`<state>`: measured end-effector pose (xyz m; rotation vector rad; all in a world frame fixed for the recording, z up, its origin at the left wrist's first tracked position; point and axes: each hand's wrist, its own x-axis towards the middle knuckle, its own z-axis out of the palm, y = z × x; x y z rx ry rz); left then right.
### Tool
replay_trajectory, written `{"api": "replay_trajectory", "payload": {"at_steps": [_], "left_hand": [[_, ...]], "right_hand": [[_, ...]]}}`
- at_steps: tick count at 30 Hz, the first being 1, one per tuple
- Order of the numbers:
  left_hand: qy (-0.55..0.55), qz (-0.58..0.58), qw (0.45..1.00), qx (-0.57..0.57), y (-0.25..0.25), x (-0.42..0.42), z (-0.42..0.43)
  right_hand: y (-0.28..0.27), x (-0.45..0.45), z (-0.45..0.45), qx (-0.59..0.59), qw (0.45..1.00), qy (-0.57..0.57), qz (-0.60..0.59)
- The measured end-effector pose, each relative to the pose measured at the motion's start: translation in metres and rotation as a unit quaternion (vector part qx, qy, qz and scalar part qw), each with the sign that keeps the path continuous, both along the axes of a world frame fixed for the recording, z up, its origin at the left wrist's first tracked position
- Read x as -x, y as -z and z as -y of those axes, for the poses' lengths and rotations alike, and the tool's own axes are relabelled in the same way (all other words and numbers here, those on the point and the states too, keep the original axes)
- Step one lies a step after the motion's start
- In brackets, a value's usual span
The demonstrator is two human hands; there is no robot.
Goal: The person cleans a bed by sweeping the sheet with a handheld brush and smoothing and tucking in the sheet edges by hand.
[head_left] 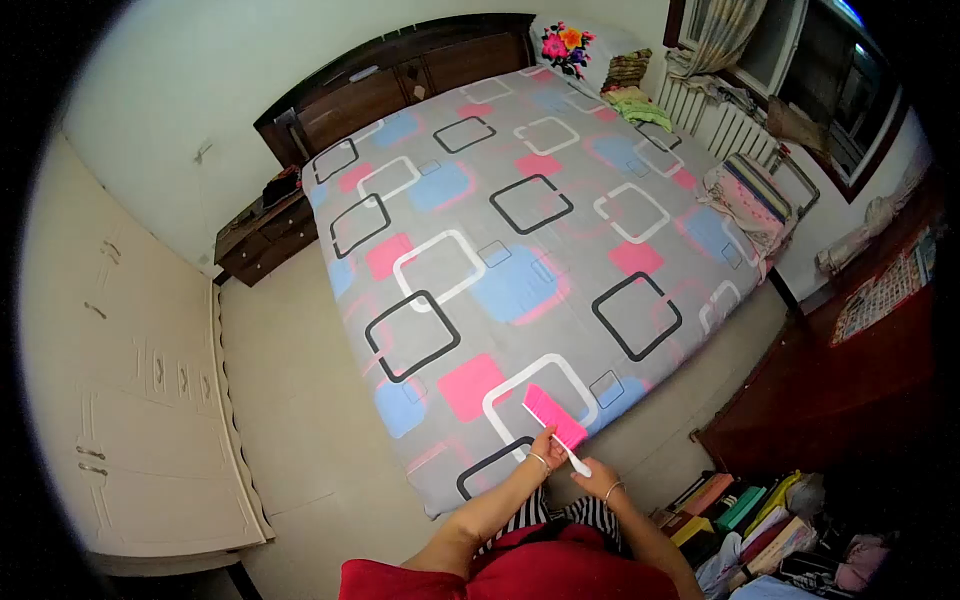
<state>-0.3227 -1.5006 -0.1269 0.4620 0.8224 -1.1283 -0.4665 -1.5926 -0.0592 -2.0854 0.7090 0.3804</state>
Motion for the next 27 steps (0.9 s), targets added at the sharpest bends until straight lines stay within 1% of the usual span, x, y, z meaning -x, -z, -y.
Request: {"api": "replay_trajectory", "payload": {"at_steps": [1, 2, 3, 5, 6, 7, 8, 9, 10, 12, 13, 15, 16, 18, 19, 20, 22, 23, 24, 25, 27], "left_hand": [[0.002, 0.000, 1.000, 0.001, -0.003, -0.008, 0.006], [0.016, 0.007, 1.000, -0.001, -0.006, -0.017, 0.014], [0.029, 0.013, 0.999, -0.003, -0.007, -0.024, 0.021], [0.020, 0.023, 0.999, 0.015, 0.004, -0.034, 0.034], [0.020, 0.030, 0.999, -0.019, 0.008, -0.039, 0.039], [0.020, 0.036, 0.998, -0.053, 0.014, -0.041, 0.044], [-0.004, 0.041, 0.999, -0.029, 0.021, -0.043, 0.047], [-0.010, 0.032, 0.999, -0.035, 0.029, -0.045, 0.052], [-0.030, 0.029, 0.998, -0.040, 0.037, -0.046, 0.056], [-0.082, 0.009, 0.994, -0.068, 0.048, -0.052, 0.075], [-0.095, 0.004, 0.993, -0.071, 0.051, -0.056, 0.085], [-0.135, 0.010, 0.988, -0.072, 0.061, -0.062, 0.100], [-0.157, 0.019, 0.987, -0.025, 0.073, -0.064, 0.103], [-0.179, 0.026, 0.983, -0.019, 0.106, -0.068, 0.118], [-0.186, 0.037, 0.982, -0.007, 0.108, -0.077, 0.123], [-0.192, 0.039, 0.981, -0.013, 0.111, -0.082, 0.129], [-0.212, 0.043, 0.972, -0.093, 0.079, -0.094, 0.149], [-0.219, 0.041, 0.970, -0.098, 0.085, -0.097, 0.151], [-0.197, 0.044, 0.969, -0.143, 0.091, -0.097, 0.154], [-0.173, 0.047, 0.966, -0.187, 0.104, -0.095, 0.155], [-0.161, 0.050, 0.968, -0.188, 0.129, -0.081, 0.146]], "right_hand": [[-0.009, -0.010, 0.011, -0.025, 1.000, 0.005, -0.017], [-0.007, -0.018, 0.019, -0.022, 1.000, 0.006, -0.016], [0.000, -0.026, 0.024, -0.030, 0.999, 0.023, -0.001], [0.017, -0.032, 0.031, -0.047, 0.997, 0.052, 0.021], [-0.005, -0.045, 0.037, -0.094, 0.994, 0.051, -0.009], [-0.002, -0.051, 0.045, -0.096, 0.994, 0.048, -0.020], [0.006, -0.060, 0.053, -0.148, 0.987, 0.061, -0.025], [0.018, -0.067, 0.059, -0.200, 0.977, 0.073, -0.030], [0.030, -0.070, 0.065, -0.206, 0.975, 0.067, -0.042], [0.053, -0.086, 0.085, -0.170, 0.984, 0.043, -0.033], [0.061, -0.095, 0.095, -0.172, 0.984, 0.030, -0.039], [0.079, -0.109, 0.117, -0.110, 0.993, -0.032, -0.023], [0.083, -0.116, 0.131, -0.114, 0.992, -0.046, -0.030], [0.092, -0.135, 0.156, -0.079, 0.993, -0.089, -0.016], [0.091, -0.146, 0.164, -0.063, 0.992, -0.107, -0.007], [0.091, -0.159, 0.176, -0.081, 0.990, -0.111, -0.026], [0.113, -0.184, 0.197, -0.084, 0.989, -0.125, -0.004], [0.125, -0.191, 0.205, -0.083, 0.988, -0.131, 0.016], [0.148, -0.199, 0.213, -0.101, 0.988, -0.110, -0.031], [0.163, -0.205, 0.221, -0.102, 0.987, -0.116, -0.033], [0.194, -0.217, 0.235, 0.003, 0.989, -0.121, 0.082]]}}
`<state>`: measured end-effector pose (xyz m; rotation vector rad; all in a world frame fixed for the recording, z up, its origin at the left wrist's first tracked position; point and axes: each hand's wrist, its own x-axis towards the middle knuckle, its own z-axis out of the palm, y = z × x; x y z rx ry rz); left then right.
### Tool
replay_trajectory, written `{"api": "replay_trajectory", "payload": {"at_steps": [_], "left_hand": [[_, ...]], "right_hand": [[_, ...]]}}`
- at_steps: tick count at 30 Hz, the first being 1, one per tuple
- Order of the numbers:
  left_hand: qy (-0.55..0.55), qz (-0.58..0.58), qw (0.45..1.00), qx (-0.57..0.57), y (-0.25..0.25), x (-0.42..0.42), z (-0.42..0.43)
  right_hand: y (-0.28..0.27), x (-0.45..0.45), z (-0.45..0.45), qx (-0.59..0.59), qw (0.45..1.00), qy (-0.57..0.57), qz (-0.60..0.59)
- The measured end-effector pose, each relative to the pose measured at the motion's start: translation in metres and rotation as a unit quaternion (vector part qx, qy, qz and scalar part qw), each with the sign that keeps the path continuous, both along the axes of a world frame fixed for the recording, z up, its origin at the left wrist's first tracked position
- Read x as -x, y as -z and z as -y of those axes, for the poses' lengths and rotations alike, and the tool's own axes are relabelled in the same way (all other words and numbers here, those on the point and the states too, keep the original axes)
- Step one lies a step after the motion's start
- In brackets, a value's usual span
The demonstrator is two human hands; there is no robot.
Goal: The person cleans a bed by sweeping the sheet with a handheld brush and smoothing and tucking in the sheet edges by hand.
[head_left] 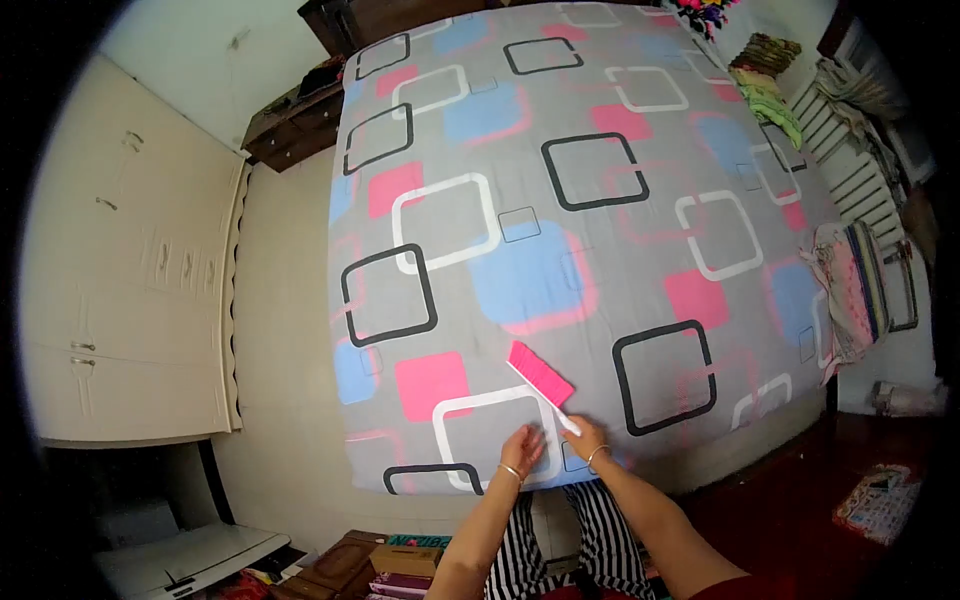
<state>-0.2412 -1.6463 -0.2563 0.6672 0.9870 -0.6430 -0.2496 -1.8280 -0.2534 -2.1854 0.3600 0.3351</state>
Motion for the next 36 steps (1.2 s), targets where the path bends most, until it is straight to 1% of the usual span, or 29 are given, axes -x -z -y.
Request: {"api": "replay_trajectory", "payload": {"at_steps": [1, 2, 3, 4, 5, 6, 8, 9, 10, 11, 12, 13, 14, 15, 16, 17, 18, 20, 21, 22, 23, 24, 25, 26, 28, 30, 31, 33, 36], "left_hand": [[-0.029, -0.012, 0.999, 0.005, 0.012, 0.013, -0.004], [-0.057, -0.025, 0.998, 0.010, 0.024, 0.027, -0.009], [-0.058, -0.031, 0.998, 0.012, 0.040, 0.042, -0.019], [-0.095, -0.046, 0.994, 0.037, 0.058, 0.059, -0.033], [-0.134, -0.062, 0.987, 0.061, 0.074, 0.076, -0.045], [-0.137, -0.071, 0.986, 0.064, 0.090, 0.089, -0.056], [-0.149, -0.076, 0.985, 0.052, 0.114, 0.111, -0.071], [-0.152, -0.112, 0.982, 0.000, 0.104, 0.108, -0.069], [-0.151, -0.119, 0.981, 0.002, 0.096, 0.108, -0.067], [-0.166, -0.136, 0.976, -0.020, 0.088, 0.109, -0.067], [-0.181, -0.152, 0.971, -0.042, 0.084, 0.110, -0.067], [-0.182, -0.154, 0.970, -0.041, 0.088, 0.116, -0.068], [-0.199, -0.199, 0.955, -0.098, 0.103, 0.130, -0.069], [-0.215, -0.244, 0.933, -0.155, 0.116, 0.135, -0.068], [-0.216, -0.245, 0.933, -0.154, 0.115, 0.135, -0.067], [-0.213, -0.267, 0.925, -0.168, 0.106, 0.137, -0.067], [-0.211, -0.288, 0.916, -0.182, 0.103, 0.138, -0.067], [-0.265, -0.259, 0.915, -0.163, 0.092, 0.135, -0.063], [-0.246, -0.232, 0.926, -0.169, 0.105, 0.147, -0.066], [-0.185, -0.265, 0.930, -0.178, 0.095, 0.141, -0.066], [-0.206, -0.265, 0.930, -0.154, 0.094, 0.137, -0.065], [-0.210, -0.201, 0.950, -0.118, 0.091, 0.141, -0.067], [-0.241, -0.168, 0.953, -0.075, 0.116, 0.159, -0.073], [-0.217, -0.148, 0.959, -0.108, 0.100, 0.149, -0.068], [-0.173, -0.128, 0.976, -0.034, 0.108, 0.154, -0.082], [-0.163, -0.148, 0.975, -0.041, 0.115, 0.163, -0.088], [-0.152, -0.171, 0.972, -0.051, 0.117, 0.163, -0.089], [-0.146, -0.155, 0.976, -0.053, 0.115, 0.168, -0.092], [-0.159, -0.153, 0.973, -0.073, 0.118, 0.174, -0.093]], "right_hand": [[0.016, -0.004, 0.011, -0.010, 0.999, -0.029, 0.030], [0.030, -0.001, 0.018, -0.010, 0.999, -0.031, 0.024], [0.031, -0.005, 0.024, -0.005, 1.000, -0.029, -0.008], [0.030, -0.009, 0.029, 0.002, 0.999, -0.027, -0.042], [0.008, -0.020, 0.032, -0.037, 0.993, -0.016, -0.110], [0.018, -0.021, 0.037, -0.033, 0.992, -0.018, -0.119], [0.047, -0.018, 0.051, 0.080, 0.991, -0.071, 0.079], [0.045, -0.020, 0.051, 0.160, 0.968, -0.057, 0.183], [0.041, -0.016, 0.047, 0.163, 0.969, -0.058, 0.177], [0.036, -0.008, 0.042, 0.103, 0.989, 0.021, 0.103], [0.033, -0.001, 0.037, 0.042, 0.994, 0.102, 0.029], [0.044, 0.021, 0.032, -0.044, 0.986, 0.146, -0.065], [0.056, 0.050, 0.028, -0.128, 0.961, 0.188, -0.155], [0.062, 0.071, 0.023, -0.126, 0.962, 0.187, -0.154], [0.064, 0.094, 0.014, -0.209, 0.899, 0.270, -0.275], [0.066, 0.116, 0.004, -0.285, 0.806, 0.344, -0.388], [0.070, 0.129, -0.003, -0.352, 0.689, 0.404, -0.488], [0.065, 0.134, -0.008, -0.448, 0.679, 0.421, -0.401], [0.086, 0.147, -0.007, -0.442, 0.719, 0.368, -0.390], [0.119, 0.173, 0.000, -0.441, 0.746, 0.346, -0.361], [0.150, 0.198, 0.007, -0.438, 0.770, 0.325, -0.330], [0.161, 0.203, 0.011, -0.436, 0.780, 0.328, -0.308], [0.165, 0.199, 0.015, -0.438, 0.777, 0.341, -0.296], [0.172, 0.197, 0.017, -0.440, 0.774, 0.354, -0.286], [0.188, 0.201, 0.024, -0.448, 0.767, 0.372, -0.270], [0.210, 0.216, 0.030, -0.454, 0.762, 0.382, -0.260], [0.211, 0.216, 0.029, -0.454, 0.759, 0.385, -0.263], [0.197, 0.217, 0.029, -0.446, 0.746, 0.396, -0.296], [0.183, 0.214, 0.026, -0.422, 0.766, 0.367, -0.316]]}}
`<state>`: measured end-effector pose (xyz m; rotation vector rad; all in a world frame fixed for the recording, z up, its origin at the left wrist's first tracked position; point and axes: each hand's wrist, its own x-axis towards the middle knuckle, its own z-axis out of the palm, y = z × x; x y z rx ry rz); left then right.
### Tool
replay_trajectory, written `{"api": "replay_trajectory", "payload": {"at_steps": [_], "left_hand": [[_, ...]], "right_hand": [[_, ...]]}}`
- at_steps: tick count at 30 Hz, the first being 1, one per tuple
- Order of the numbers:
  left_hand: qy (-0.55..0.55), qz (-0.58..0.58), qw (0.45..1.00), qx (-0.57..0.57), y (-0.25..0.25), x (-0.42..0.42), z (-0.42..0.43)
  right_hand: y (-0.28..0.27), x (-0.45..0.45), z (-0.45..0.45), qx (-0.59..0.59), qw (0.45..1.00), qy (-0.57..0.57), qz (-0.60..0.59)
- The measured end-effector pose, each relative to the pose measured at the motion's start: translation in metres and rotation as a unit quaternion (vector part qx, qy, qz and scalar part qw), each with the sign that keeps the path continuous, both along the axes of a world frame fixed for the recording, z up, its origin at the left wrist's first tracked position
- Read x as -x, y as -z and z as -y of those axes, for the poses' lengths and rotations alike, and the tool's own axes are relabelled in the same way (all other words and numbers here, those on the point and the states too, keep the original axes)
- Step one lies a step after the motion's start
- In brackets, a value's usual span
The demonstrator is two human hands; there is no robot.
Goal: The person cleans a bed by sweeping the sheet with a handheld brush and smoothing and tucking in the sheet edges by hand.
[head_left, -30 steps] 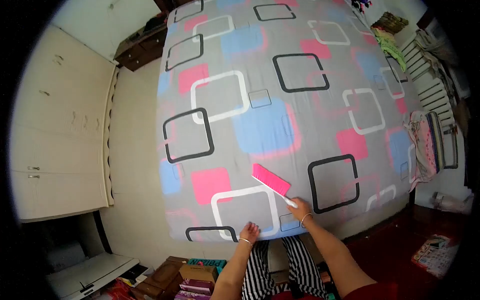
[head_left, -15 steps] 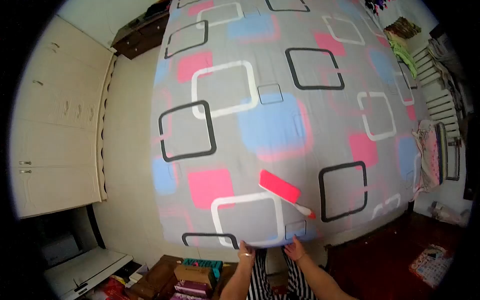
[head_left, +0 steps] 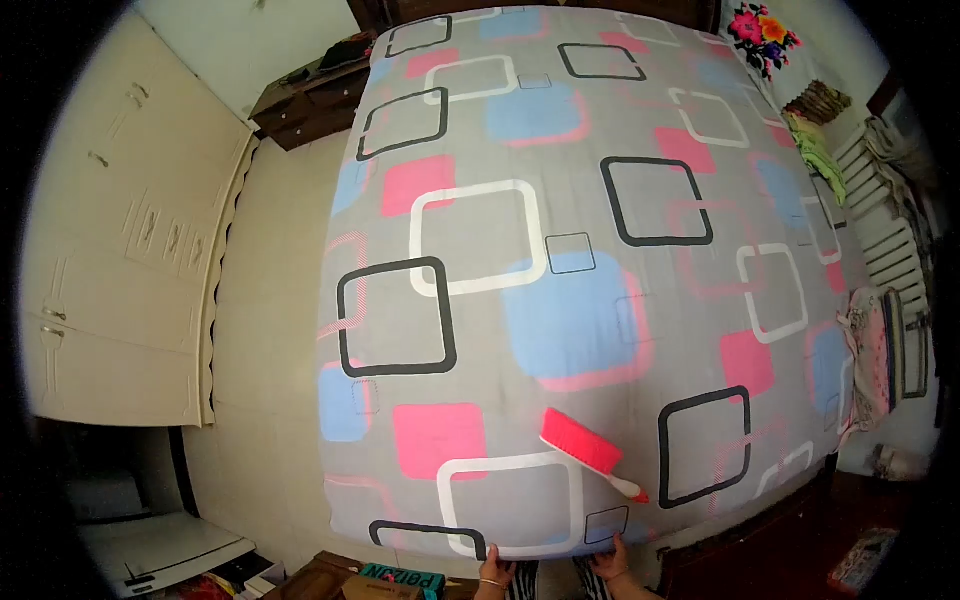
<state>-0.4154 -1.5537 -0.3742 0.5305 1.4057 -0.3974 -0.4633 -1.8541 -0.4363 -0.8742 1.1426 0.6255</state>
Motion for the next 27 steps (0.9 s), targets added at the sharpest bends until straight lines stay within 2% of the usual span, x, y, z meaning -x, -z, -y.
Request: {"api": "replay_trajectory", "payload": {"at_steps": [3, 5, 8, 10, 12, 14, 15, 17, 18, 20, 21, 24, 26, 27], "left_hand": [[-0.044, -0.037, 0.998, -0.021, 0.002, 0.003, 0.001], [-0.068, -0.061, 0.996, -0.026, 0.000, 0.003, -0.001], [-0.071, -0.054, 0.995, -0.046, -0.014, -0.009, -0.003], [-0.001, -0.044, 0.998, -0.047, -0.016, -0.011, -0.012], [0.029, -0.056, 0.998, -0.032, -0.005, -0.009, -0.018], [0.060, -0.066, 0.996, -0.018, 0.020, 0.004, -0.028], [0.064, -0.068, 0.996, 0.000, 0.039, 0.022, -0.037], [0.071, -0.072, 0.994, 0.036, 0.063, 0.038, -0.050], [0.071, -0.074, 0.994, 0.037, 0.063, 0.035, -0.051], [-0.127, -0.042, 0.986, 0.100, 0.059, 0.033, -0.052], [-0.128, -0.044, 0.986, 0.099, 0.055, 0.034, -0.051], [0.085, -0.089, 0.992, 0.002, 0.054, 0.011, -0.046], [0.233, -0.123, 0.963, -0.059, 0.036, 0.002, -0.041], [0.171, -0.085, 0.976, -0.107, 0.026, -0.006, -0.032]], "right_hand": [[-0.004, 0.002, 0.005, 0.017, 1.000, 0.009, -0.002], [-0.034, -0.017, 0.003, -0.060, 0.972, 0.186, -0.127], [-0.048, -0.030, 0.006, -0.060, 0.969, 0.192, -0.143], [-0.057, -0.037, 0.008, -0.059, 0.965, 0.198, -0.159], [-0.068, -0.054, 0.006, -0.059, 0.964, 0.202, -0.164], [-0.079, -0.076, 0.000, 0.013, 0.960, 0.174, -0.220], [-0.069, -0.069, 0.006, 0.013, 0.960, 0.173, -0.220], [-0.013, -0.020, 0.036, -0.102, 0.952, 0.212, -0.194], [-0.026, -0.030, 0.032, -0.066, 0.956, 0.198, -0.207], [-0.036, -0.049, 0.023, -0.009, 0.953, 0.181, -0.243], [-0.040, -0.051, 0.021, 0.002, 0.951, 0.177, -0.254], [-0.046, -0.062, 0.017, 0.017, 0.946, 0.167, -0.277], [-0.043, -0.058, 0.016, 0.024, 0.939, 0.163, -0.302], [-0.040, -0.055, 0.016, 0.027, 0.935, 0.164, -0.315]]}}
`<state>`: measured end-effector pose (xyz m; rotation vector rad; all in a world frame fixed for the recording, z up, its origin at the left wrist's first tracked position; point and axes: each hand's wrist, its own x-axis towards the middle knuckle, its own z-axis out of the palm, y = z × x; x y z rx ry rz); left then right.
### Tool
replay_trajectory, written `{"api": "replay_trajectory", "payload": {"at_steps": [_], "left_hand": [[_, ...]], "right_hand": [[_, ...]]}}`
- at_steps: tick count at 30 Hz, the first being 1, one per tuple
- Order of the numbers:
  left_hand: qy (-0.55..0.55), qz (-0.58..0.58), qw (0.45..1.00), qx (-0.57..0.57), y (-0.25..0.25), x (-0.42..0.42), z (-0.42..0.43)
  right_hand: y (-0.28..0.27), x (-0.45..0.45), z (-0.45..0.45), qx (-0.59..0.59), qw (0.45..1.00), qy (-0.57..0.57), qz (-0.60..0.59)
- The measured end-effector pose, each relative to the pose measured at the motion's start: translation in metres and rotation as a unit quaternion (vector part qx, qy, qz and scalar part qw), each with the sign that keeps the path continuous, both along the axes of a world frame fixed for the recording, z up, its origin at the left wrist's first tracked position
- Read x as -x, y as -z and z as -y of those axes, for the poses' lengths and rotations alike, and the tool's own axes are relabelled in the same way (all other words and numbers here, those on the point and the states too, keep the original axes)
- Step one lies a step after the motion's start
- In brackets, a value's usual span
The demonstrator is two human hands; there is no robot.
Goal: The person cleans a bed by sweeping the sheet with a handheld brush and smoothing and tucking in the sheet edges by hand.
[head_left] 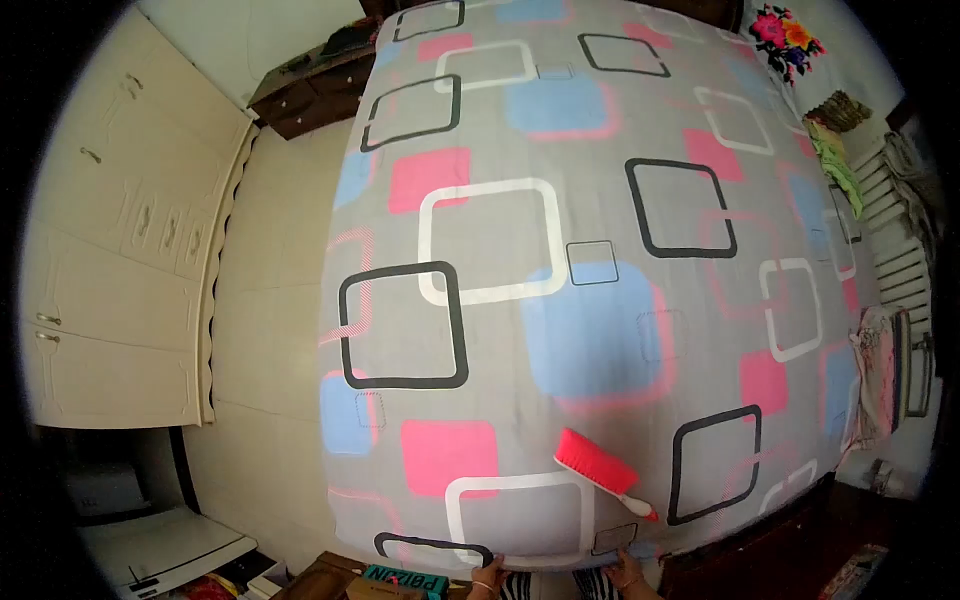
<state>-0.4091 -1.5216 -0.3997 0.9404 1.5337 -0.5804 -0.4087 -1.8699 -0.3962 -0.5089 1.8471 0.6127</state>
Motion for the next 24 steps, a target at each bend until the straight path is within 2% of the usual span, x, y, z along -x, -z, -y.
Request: {"api": "replay_trajectory", "payload": {"at_steps": [1, 2, 6, 7, 8, 9, 10, 11, 12, 13, 14, 15, 16, 17, 18, 19, 20, 23, 24], "left_hand": [[0.002, 0.009, 1.000, 0.000, 0.001, -0.002, 0.006], [-0.018, 0.024, 0.999, -0.016, 0.000, -0.004, 0.011], [-0.086, 0.069, 0.992, -0.061, -0.013, 0.003, 0.024], [-0.079, 0.071, 0.993, -0.057, -0.017, 0.004, 0.024], [-0.030, -0.009, 0.999, -0.035, -0.029, -0.002, 0.024], [0.019, -0.090, 0.996, -0.013, -0.045, -0.010, 0.025], [0.038, -0.064, 0.997, 0.009, -0.062, -0.014, 0.034], [-0.150, -0.085, 0.984, 0.045, -0.031, 0.011, 0.033], [-0.144, -0.101, 0.982, 0.070, -0.047, 0.010, 0.045], [-0.048, -0.055, 0.993, 0.093, -0.064, 0.011, 0.054], [0.049, -0.004, 0.992, 0.120, -0.078, 0.001, 0.063], [0.376, 0.026, 0.923, 0.073, -0.112, -0.037, 0.070], [0.416, 0.201, 0.885, 0.056, -0.020, 0.008, 0.061], [0.516, 0.317, 0.794, -0.057, -0.027, -0.010, 0.070], [0.592, 0.422, 0.667, -0.166, -0.033, -0.041, 0.082], [0.599, 0.421, 0.661, -0.161, -0.036, -0.064, 0.088], [0.553, 0.425, 0.703, -0.138, -0.034, -0.082, 0.095], [0.395, 0.420, 0.814, -0.065, -0.020, -0.121, 0.119], [0.338, 0.415, 0.844, -0.039, -0.015, -0.133, 0.130]], "right_hand": [[-0.002, -0.005, -0.005, 0.000, 1.000, 0.008, -0.003], [-0.010, -0.006, -0.012, 0.011, 0.996, -0.015, 0.088], [-0.048, -0.015, -0.028, 0.039, 0.995, 0.013, 0.096], [-0.048, -0.011, -0.029, 0.039, 0.994, -0.075, 0.073], [-0.046, -0.006, -0.030, 0.037, 0.985, -0.163, 0.046], [-0.018, 0.037, -0.019, 0.027, 0.968, -0.168, 0.185], [0.015, 0.071, -0.016, 0.054, 0.930, -0.265, 0.250], [0.044, 0.100, -0.013, 0.095, 0.878, -0.355, 0.306], [0.049, 0.104, -0.018, 0.163, 0.785, -0.528, 0.280], [0.001, 0.070, -0.028, 0.165, 0.763, -0.558, 0.282], [-0.065, 0.018, -0.038, 0.193, 0.731, -0.564, 0.333], [-0.084, -0.009, -0.045, 0.274, 0.686, -0.569, 0.360], [-0.097, -0.028, -0.047, 0.352, 0.634, -0.571, 0.384], [-0.107, -0.052, -0.041, 0.393, 0.577, -0.598, 0.393], [-0.117, -0.075, -0.034, 0.431, 0.516, -0.623, 0.400], [-0.123, -0.100, -0.028, 0.465, 0.476, -0.623, 0.411], [-0.128, -0.122, -0.022, 0.496, 0.435, -0.623, 0.420], [-0.132, -0.165, -0.010, 0.472, 0.445, -0.659, 0.381], [-0.124, -0.171, -0.005, 0.409, 0.442, -0.705, 0.374]]}}
